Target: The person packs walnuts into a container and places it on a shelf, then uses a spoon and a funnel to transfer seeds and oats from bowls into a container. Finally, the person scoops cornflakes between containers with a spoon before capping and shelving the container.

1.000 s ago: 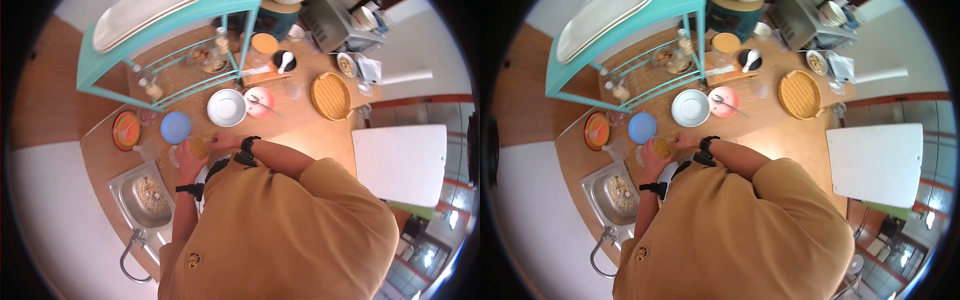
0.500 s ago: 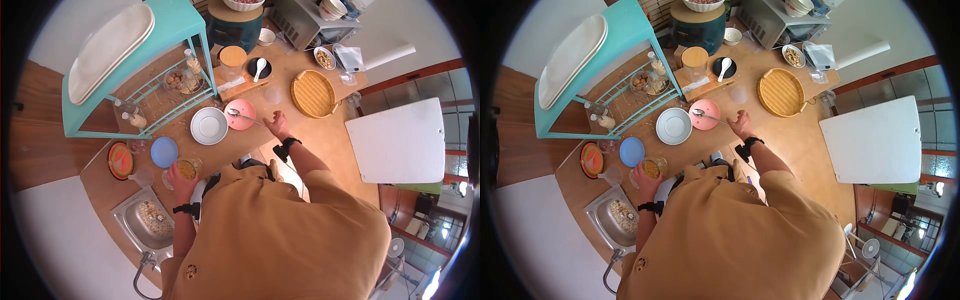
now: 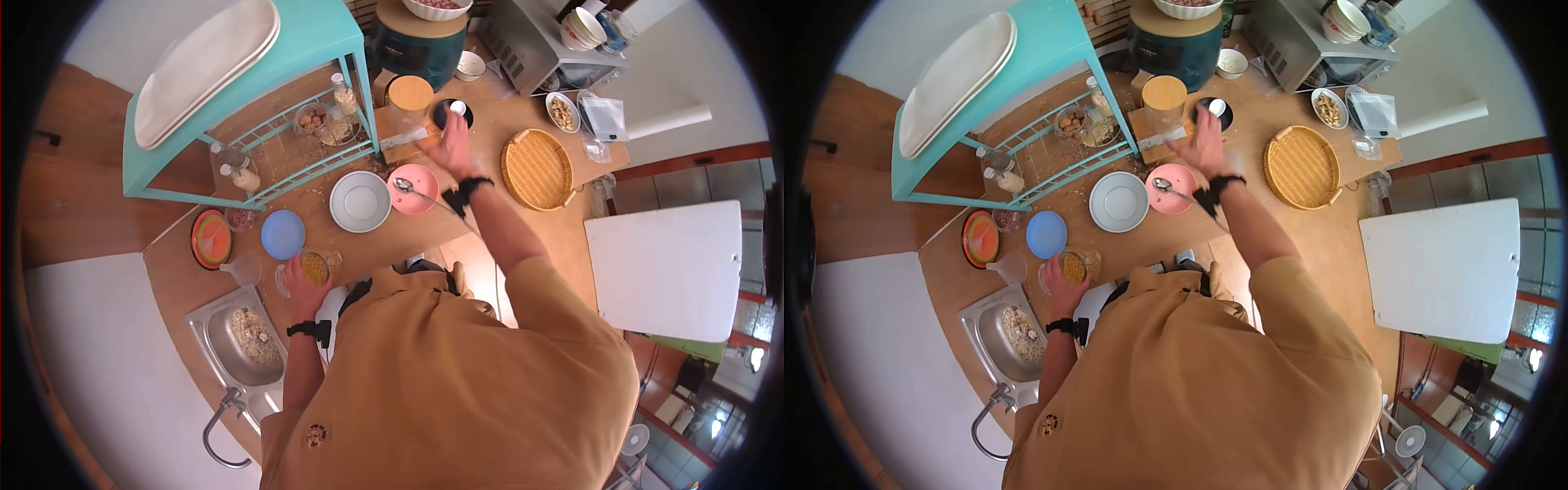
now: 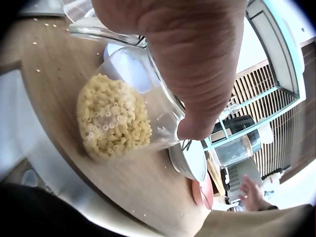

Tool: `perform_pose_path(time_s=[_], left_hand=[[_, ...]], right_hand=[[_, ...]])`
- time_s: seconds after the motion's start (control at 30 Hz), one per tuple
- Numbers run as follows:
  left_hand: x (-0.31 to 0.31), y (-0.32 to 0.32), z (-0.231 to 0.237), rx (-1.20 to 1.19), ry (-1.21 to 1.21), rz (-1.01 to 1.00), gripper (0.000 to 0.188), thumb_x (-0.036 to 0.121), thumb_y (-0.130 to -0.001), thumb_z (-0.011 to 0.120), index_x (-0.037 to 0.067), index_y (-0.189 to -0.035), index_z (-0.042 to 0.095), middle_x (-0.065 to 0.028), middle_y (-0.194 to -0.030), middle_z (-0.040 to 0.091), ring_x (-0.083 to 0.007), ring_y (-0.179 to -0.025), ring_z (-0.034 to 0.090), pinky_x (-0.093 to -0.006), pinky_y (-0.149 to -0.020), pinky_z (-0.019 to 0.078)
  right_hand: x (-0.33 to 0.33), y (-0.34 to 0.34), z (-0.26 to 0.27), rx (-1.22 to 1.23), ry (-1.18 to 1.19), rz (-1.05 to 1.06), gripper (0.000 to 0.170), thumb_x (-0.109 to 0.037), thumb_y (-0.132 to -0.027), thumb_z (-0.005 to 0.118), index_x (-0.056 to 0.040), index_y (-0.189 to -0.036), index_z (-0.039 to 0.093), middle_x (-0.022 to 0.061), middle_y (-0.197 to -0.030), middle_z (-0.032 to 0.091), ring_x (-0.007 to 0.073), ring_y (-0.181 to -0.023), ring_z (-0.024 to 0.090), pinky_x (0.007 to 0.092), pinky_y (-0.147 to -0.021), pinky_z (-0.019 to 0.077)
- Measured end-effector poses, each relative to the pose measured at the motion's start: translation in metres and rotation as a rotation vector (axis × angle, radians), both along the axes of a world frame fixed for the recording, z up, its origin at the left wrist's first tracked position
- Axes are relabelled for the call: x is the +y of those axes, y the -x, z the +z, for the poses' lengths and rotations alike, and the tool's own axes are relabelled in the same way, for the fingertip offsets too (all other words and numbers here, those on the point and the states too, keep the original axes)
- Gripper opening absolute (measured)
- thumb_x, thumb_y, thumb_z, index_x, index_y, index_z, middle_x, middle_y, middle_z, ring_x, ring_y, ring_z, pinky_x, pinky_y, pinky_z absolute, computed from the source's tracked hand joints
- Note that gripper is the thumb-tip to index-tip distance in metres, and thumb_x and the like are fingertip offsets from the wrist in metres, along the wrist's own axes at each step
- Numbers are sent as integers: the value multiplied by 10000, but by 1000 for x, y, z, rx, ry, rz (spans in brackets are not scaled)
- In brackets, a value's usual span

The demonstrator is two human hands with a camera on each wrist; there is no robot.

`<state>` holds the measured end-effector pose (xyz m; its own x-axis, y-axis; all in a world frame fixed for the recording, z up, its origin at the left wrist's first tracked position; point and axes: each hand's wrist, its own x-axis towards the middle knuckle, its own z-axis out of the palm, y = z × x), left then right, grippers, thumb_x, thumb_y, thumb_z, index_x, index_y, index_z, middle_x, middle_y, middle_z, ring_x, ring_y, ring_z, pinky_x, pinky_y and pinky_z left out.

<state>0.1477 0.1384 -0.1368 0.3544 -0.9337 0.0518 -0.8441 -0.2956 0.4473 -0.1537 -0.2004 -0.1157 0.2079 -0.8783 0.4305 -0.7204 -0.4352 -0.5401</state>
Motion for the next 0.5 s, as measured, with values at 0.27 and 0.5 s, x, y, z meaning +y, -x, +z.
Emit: perform_pose_path(time_s=[0.27,0.5], left_hand=[[0,-1,4,19,-11,14,927,279,-558,817,28,-1328,365,-185,-1268,422,-372,-1167,367,-481,-1004,293],[5,-2,-1,49,-13,52,949,289,-571,811,34,-1354,339,-185,-1297,403,-368,-1203,355,-470,-1030,277]], right_hand=[[-91,-49,23,341,-343,117,977,-472,-608,747,-42,-1372,318,251,-1237,446,394,-1159,467,414,-980,411],[-95,-52,16,343,-215,117,1016,-516,-609,724,-4,-1378,301,249,-1282,419,379,-1190,440,393,-1011,384]])
